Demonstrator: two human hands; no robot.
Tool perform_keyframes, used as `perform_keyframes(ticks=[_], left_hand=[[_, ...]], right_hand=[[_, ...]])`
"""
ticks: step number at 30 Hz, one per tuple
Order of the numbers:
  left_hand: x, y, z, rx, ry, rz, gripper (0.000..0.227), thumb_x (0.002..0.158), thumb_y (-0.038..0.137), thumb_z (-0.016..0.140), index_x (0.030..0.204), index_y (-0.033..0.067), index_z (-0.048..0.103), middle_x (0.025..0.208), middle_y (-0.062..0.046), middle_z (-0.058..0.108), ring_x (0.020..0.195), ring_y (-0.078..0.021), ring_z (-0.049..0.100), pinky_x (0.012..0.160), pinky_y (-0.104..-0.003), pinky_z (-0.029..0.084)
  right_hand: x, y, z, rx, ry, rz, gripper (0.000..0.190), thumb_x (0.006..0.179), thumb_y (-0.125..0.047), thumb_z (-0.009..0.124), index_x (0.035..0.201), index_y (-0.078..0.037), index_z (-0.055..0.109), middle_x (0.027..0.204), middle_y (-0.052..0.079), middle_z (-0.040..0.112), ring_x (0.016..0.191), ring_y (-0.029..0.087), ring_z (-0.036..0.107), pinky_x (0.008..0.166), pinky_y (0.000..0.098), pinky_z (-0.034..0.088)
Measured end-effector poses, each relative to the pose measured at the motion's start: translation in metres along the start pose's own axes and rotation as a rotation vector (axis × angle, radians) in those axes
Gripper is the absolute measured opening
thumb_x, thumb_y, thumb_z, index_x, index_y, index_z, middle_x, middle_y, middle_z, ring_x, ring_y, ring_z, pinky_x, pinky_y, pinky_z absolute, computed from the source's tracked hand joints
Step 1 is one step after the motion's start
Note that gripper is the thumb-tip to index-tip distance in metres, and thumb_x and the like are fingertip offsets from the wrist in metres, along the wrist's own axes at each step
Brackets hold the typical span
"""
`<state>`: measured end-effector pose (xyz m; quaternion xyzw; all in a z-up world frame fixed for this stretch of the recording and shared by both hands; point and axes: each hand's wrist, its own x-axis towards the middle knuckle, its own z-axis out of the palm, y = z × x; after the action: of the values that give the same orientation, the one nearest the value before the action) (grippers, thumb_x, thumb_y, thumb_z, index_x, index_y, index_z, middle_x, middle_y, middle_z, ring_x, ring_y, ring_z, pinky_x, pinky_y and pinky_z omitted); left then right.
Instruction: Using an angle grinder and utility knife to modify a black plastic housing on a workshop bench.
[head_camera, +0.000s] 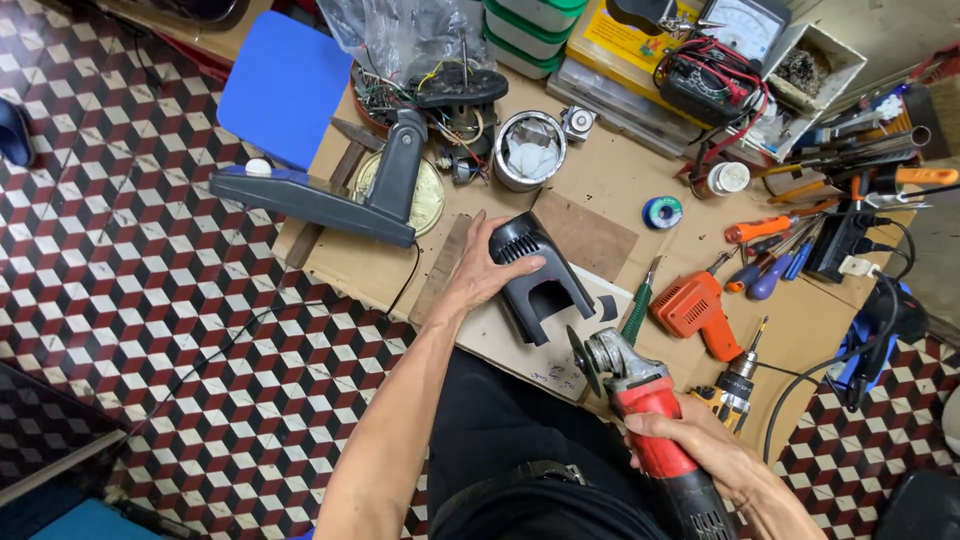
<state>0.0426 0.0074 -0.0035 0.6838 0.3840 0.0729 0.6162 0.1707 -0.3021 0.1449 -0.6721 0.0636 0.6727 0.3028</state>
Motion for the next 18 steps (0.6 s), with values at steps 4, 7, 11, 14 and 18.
perform_keyframes(ticks=[4, 7, 11, 14, 18], left_hand=[[0.000, 0.002, -0.003, -0.014, -0.036, 0.001, 0.098, 0.064, 0.059, 0.087, 0.146, 0.0171, 0.052, 0.166, -0.028, 0.016, 0.156, -0.0421, 0.015, 0.122, -0.051, 0.024], [0.001, -0.002, -0.004, -0.021, -0.037, 0.028, 0.099, 0.064, 0.059, 0.087, 0.146, 0.0181, 0.052, 0.166, -0.028, 0.017, 0.156, -0.0420, 0.016, 0.123, -0.052, 0.024], [0.005, -0.005, 0.000, -0.028, -0.041, 0.012, 0.097, 0.064, 0.058, 0.087, 0.147, 0.0212, 0.052, 0.167, -0.027, 0.017, 0.157, -0.0416, 0.014, 0.123, -0.052, 0.022], [0.010, -0.009, 0.001, -0.036, -0.051, 0.044, 0.095, 0.065, 0.058, 0.088, 0.147, 0.0222, 0.054, 0.166, -0.028, 0.019, 0.158, -0.0412, 0.015, 0.124, -0.052, 0.022], [0.014, -0.006, 0.004, -0.074, -0.107, 0.060, 0.094, 0.064, 0.057, 0.088, 0.145, 0.0219, 0.053, 0.166, -0.027, 0.019, 0.158, -0.0402, 0.012, 0.124, -0.052, 0.021]], right_hand=[[0.002, -0.024, 0.015, 0.011, -0.016, -0.001, 0.040, 0.077, -0.031, 0.075, 0.100, 0.001, 0.066, 0.075, 0.013, 0.068, 0.065, 0.023, 0.070, 0.058, 0.0362, 0.059], [0.005, -0.037, 0.019, 0.016, -0.014, -0.020, 0.041, 0.075, -0.031, 0.075, 0.100, -0.001, 0.064, 0.077, 0.011, 0.068, 0.064, 0.023, 0.070, 0.057, 0.0380, 0.058], [0.016, -0.031, 0.015, -0.033, -0.043, -0.056, 0.044, 0.078, -0.033, 0.075, 0.100, 0.004, 0.066, 0.077, 0.015, 0.070, 0.066, 0.023, 0.072, 0.061, 0.0356, 0.060], [0.018, -0.027, 0.017, 0.024, -0.055, -0.046, 0.047, 0.076, -0.033, 0.076, 0.100, 0.005, 0.065, 0.078, 0.016, 0.071, 0.066, 0.025, 0.072, 0.061, 0.0373, 0.060], [0.015, -0.022, 0.021, 0.038, -0.001, -0.031, 0.050, 0.075, -0.034, 0.077, 0.106, 0.003, 0.065, 0.079, 0.016, 0.071, 0.065, 0.025, 0.072, 0.060, 0.0365, 0.059]])
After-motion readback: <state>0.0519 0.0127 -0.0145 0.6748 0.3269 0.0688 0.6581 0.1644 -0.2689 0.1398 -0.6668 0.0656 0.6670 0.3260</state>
